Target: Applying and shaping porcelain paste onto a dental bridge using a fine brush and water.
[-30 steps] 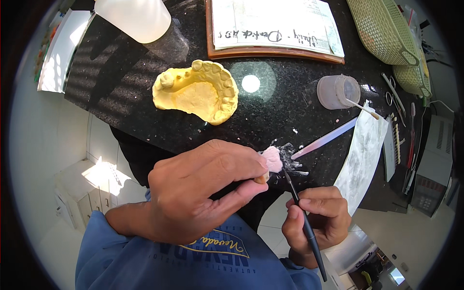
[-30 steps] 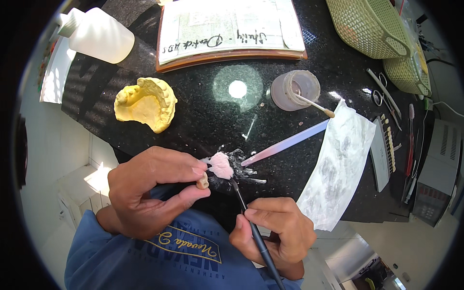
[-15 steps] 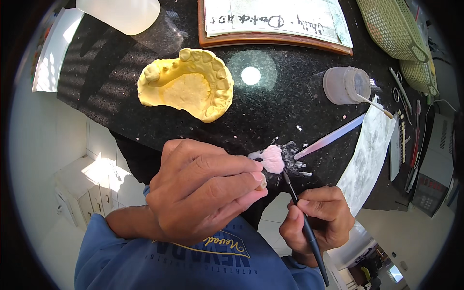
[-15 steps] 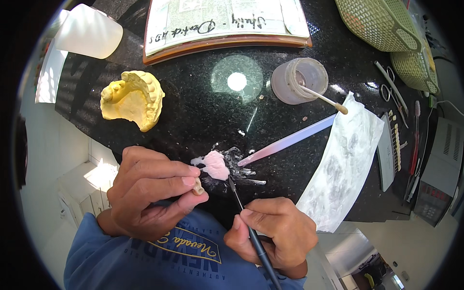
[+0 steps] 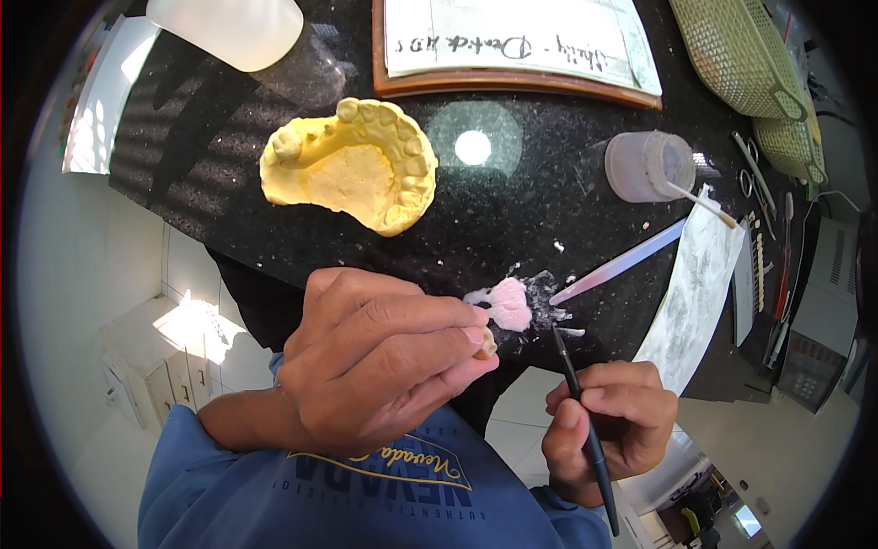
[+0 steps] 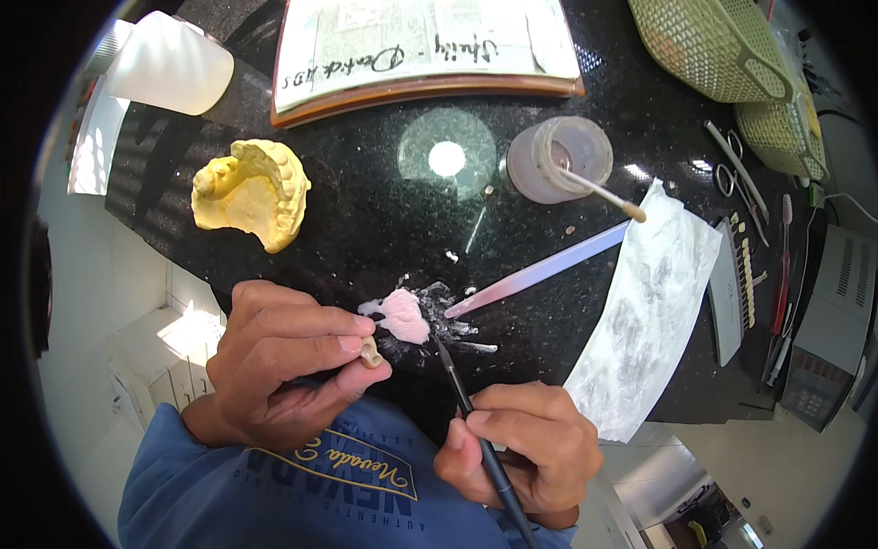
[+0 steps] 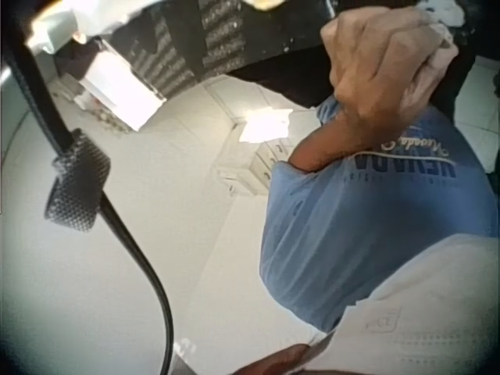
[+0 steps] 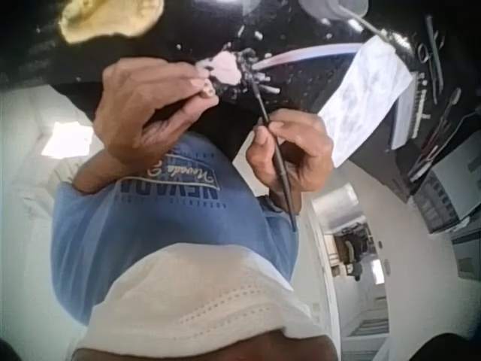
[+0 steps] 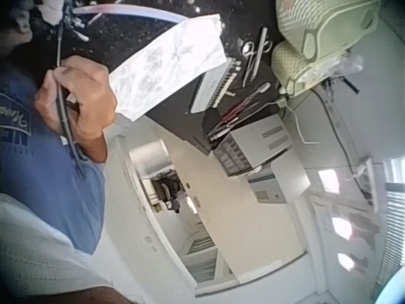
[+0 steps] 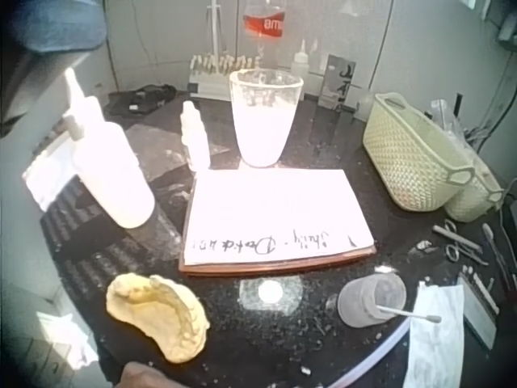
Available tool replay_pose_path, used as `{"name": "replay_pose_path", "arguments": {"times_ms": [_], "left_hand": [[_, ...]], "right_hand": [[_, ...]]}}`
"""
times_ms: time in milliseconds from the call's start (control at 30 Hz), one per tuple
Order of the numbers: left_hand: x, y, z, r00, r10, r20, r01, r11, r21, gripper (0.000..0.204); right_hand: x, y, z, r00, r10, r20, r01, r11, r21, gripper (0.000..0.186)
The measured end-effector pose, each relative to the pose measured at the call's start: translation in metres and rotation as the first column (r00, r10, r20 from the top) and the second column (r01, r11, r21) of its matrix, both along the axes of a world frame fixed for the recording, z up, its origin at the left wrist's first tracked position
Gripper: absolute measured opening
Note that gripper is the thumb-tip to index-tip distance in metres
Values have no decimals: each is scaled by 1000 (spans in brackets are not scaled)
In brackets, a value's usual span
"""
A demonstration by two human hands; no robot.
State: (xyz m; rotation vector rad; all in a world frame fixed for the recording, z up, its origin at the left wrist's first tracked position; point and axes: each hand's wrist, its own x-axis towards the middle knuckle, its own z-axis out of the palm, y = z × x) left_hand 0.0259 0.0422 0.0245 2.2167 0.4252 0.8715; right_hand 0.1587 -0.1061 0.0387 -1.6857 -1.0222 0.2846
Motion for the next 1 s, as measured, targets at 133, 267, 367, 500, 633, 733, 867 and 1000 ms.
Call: {"name": "replay_pose_path", "arguments": {"times_ms": [133,267,367,500,633,733,867,1000], "left_hand": [[2,-4,-2,997,65,30,-65,998,19,35],[-2,-4,-6,992,102,69,-105,994,32,32],[-4,-4,-8,992,89,89,-92,995,34,30],[-8,-3,-11,992,76,103,-82,995,55,29],[-13,-3,-13,991,43,128,-44,999,4,26],[-15,-3,-12,990,-18,137,22,999,-27,16],[-12,2,-14,988,-53,146,57,998,-22,20],[-15,7,-15,992,-23,124,22,1000,4,24]], "right_hand": [[8,-4,27,994,-109,21,109,993,39,30],[54,37,62,988,-156,-11,149,922,357,26],[82,94,93,994,-104,-31,108,941,322,20],[110,182,107,900,-6,436,-88,977,194,19],[105,235,118,815,127,565,-70,990,-122,20],[108,248,110,778,157,609,-28,976,-216,21],[103,227,118,856,28,516,-2,999,-51,19],[81,158,128,928,-120,353,39,973,228,14]]}}
